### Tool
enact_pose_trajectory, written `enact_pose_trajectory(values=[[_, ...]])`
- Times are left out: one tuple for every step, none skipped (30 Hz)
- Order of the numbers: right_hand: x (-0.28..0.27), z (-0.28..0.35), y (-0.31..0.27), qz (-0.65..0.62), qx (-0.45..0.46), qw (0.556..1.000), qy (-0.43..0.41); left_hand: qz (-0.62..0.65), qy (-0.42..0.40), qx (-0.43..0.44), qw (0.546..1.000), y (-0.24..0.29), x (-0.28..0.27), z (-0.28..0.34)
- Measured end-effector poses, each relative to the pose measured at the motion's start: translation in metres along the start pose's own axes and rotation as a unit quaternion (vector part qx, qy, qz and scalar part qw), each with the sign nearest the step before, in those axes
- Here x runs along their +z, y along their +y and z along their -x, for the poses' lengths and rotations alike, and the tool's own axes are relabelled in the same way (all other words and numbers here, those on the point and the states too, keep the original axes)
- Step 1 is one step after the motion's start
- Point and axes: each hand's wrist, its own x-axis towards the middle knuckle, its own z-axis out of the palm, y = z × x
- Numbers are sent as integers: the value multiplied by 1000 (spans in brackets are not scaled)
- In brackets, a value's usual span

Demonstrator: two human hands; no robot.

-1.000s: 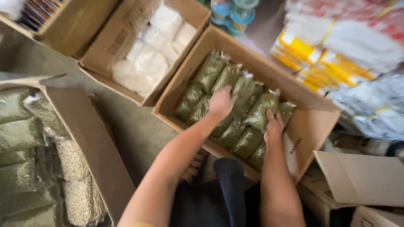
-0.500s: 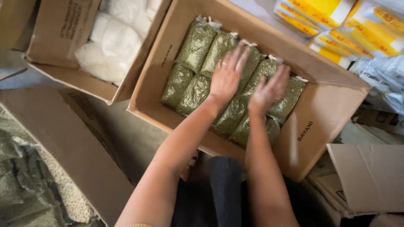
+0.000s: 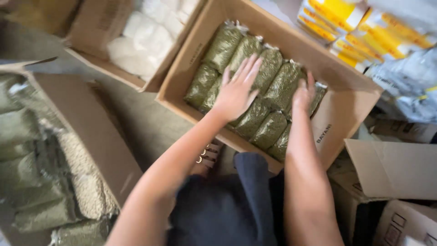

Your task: Sort and pack various produce items into cardboard boxes.

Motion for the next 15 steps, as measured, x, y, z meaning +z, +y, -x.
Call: enact_pose_trajectory(values=[[-2,-2,-7,-1,-12,1000,-9,-4,13,-5,1000,1,-35,35],[-2,-2,-15,-19,-11,1000,22,41,42,-16,998,3,-69,72],[0,0,-22,-38,-9,998,50,85,71,-29,993,5,-103,114],[6,19,-64,-40,-18,998,38,81,84,-35,993,-1,-124,158],[13,43,-103,-7,13,1000,-15,97,112,-66,987,-7,-145,205],[20,68,-140,27,43,996,-67,114,139,-95,979,-12,-164,253],[17,94,-180,29,38,995,-83,109,150,-108,977,-22,-173,296],[15,120,-218,65,10,986,-154,88,177,-144,970,-32,-181,341],[16,147,-253,102,-15,968,-231,66,203,-189,959,-36,-187,391],[9,160,-266,107,-17,961,-254,60,212,-210,953,-44,-189,431],[5,171,-282,77,-40,958,-273,46,231,-242,941,-53,-192,469],[0,179,-297,45,-62,953,-292,32,250,-273,928,-61,-193,507],[-8,200,-302,47,-61,950,-304,30,253,-284,924,-67,-191,534],[-17,218,-307,18,-97,940,-326,27,242,-336,910,-73,-187,559],[-26,233,-315,-11,-136,928,-347,26,232,-386,893,-80,-182,581]])
